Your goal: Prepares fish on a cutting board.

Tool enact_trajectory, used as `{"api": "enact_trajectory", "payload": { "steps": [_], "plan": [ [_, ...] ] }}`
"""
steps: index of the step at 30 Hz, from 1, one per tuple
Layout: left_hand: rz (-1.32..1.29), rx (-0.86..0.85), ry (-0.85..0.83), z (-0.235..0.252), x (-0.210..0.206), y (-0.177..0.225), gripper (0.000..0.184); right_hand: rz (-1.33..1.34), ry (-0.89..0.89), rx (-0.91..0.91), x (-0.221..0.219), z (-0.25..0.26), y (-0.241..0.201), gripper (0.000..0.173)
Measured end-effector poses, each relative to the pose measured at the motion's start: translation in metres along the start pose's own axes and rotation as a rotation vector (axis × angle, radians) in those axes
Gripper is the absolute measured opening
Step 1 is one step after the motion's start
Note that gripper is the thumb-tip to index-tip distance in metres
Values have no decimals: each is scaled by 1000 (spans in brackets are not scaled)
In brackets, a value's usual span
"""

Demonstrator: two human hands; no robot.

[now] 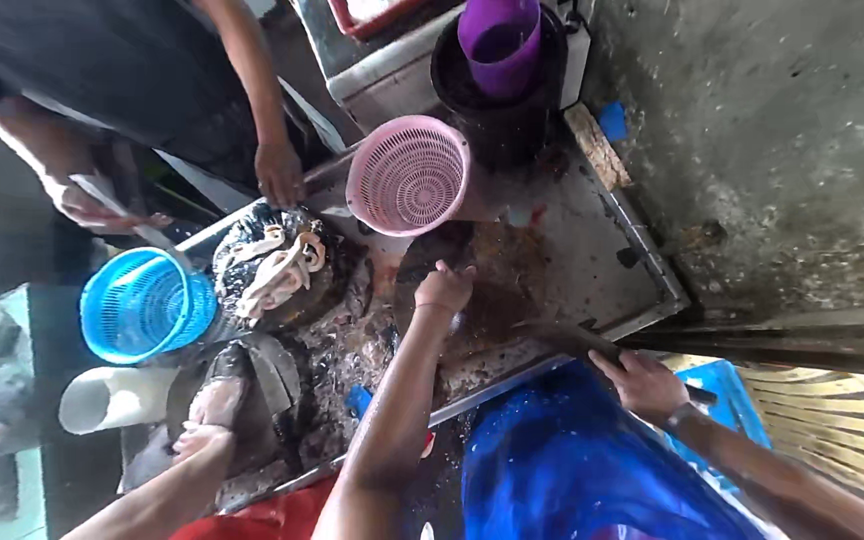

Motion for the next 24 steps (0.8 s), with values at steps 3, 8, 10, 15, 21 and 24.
{"api": "enact_trajectory", "payload": {
  "steps": [3, 8, 10, 15, 21, 24],
  "plan": [
    [61, -35, -3, 31, -27, -6, 86, 181, -162, -143, 26, 77, 8, 59],
    [57, -247, 247, -12, -84, -16, 59, 767, 85, -244, 56, 98, 22, 46],
    [65, -307, 262, -28, -105, -15, 43, 789, -41, -218, 52, 93, 15, 48],
    [2, -313, 241, -31, -120, -23, 34, 401, -152, -37, 68, 117, -35, 39],
    [28, -356, 165, -25, -113, -20, 36, -146, -293, 77, 125, 123, -65, 33],
    [58, -401, 141, -22, -111, -18, 37, -208, -428, 52, 151, 133, -66, 33]
  ]
}}
Point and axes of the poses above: each hand's wrist, its own z-axis towards the middle knuckle, its own x-axis out of the back of the hand, y = z × x, the point moved 7 cm from there along z, towards the middle knuckle, and after that the axes turned 7 degrees about -z, right-handed, at the moved point
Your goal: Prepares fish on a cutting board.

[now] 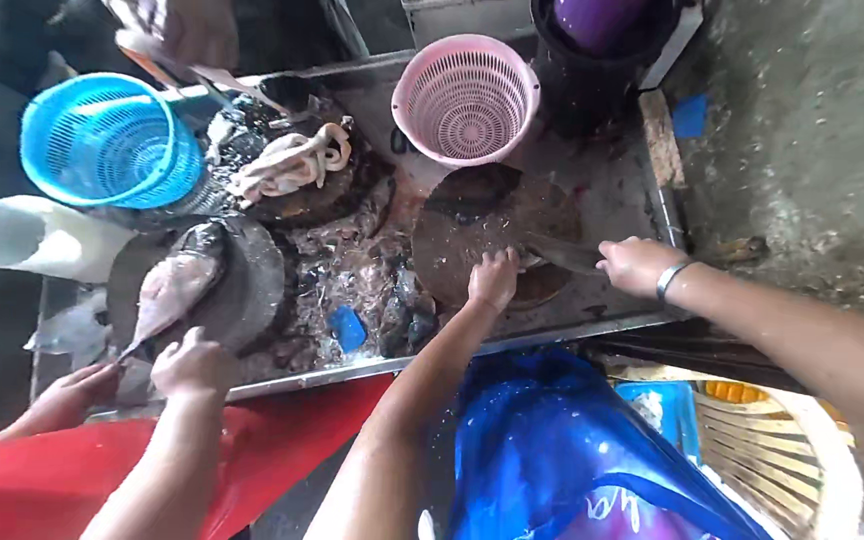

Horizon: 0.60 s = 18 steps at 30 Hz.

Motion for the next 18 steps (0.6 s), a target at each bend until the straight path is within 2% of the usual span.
{"api": "enact_trajectory", "payload": {
  "steps": [2, 4, 5, 7, 9, 11, 13, 16, 18],
  "plan": [
    [-35, -28, -9, 2, 3, 1, 37, 62, -111, -18, 9, 3, 4, 34],
    [-76, -52, -31, 2, 4, -1, 36, 230, -196, -74, -8, 6, 5, 36],
    [-104, -62, -35, 3, 4, -3, 35, 366, -182, -115, -29, 9, 1, 38],
    [-174, -63, -41, 11, 5, -7, 31, 630, -31, -201, -84, 19, -21, 43],
    [-208, -62, -78, 20, 13, -9, 29, 707, 93, -215, -116, 29, -41, 43],
    [-170, -55, -130, 20, 20, -7, 30, 703, 135, -188, -112, 25, -35, 44],
    [-98, -55, -122, 22, 32, -5, 31, 636, 174, -191, -87, 13, -10, 47],
    [29, -82, -108, 29, 43, 6, 38, 355, 185, -183, -54, -3, 27, 46],
    [82, -104, -110, 36, 45, 11, 42, 122, 113, -143, -36, -13, 33, 43]
  ]
}}
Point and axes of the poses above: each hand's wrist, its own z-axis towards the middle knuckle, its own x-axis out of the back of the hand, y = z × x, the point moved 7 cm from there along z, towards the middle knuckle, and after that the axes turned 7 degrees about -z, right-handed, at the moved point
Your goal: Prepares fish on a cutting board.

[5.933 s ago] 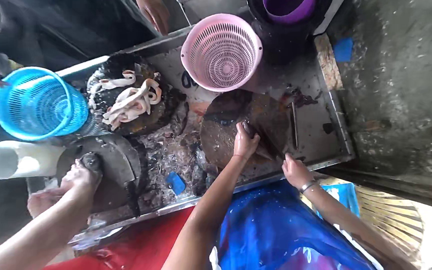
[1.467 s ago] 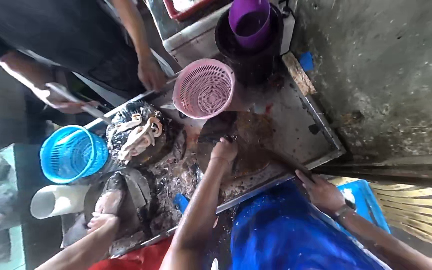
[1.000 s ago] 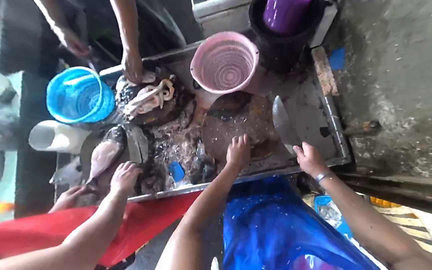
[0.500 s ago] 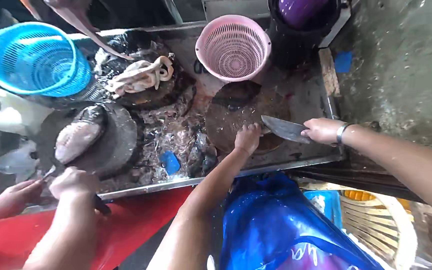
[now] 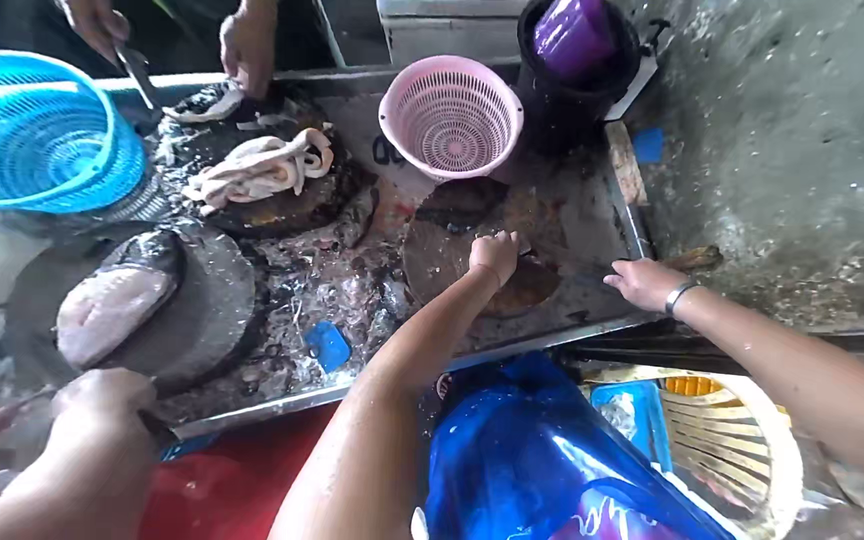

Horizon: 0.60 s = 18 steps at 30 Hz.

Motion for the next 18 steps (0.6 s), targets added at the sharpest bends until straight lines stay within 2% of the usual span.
{"api": "enact_trajectory", "payload": {
  "steps": [2, 4, 10, 12, 14, 18],
  "plan": [
    [13, -12, -8, 7, 1, -2, 41, -250, -82, 39, 19, -9, -5, 40],
    [23, -39, -9, 10, 0, 0, 41, -418, -86, 85, 35, -12, -12, 38],
    [128, -153, -58, 22, 1, 3, 47, -714, -70, 187, 89, -6, -66, 29],
    [158, -205, -95, 28, 2, 2, 46, -753, -94, 171, 100, -4, -91, 21],
    [160, -260, -136, 35, 6, -5, 48, -722, -115, 74, 105, -2, -113, 15],
    [108, -342, -162, 55, 4, -24, 75, -606, -164, -108, 98, -1, -127, 17]
  ]
}}
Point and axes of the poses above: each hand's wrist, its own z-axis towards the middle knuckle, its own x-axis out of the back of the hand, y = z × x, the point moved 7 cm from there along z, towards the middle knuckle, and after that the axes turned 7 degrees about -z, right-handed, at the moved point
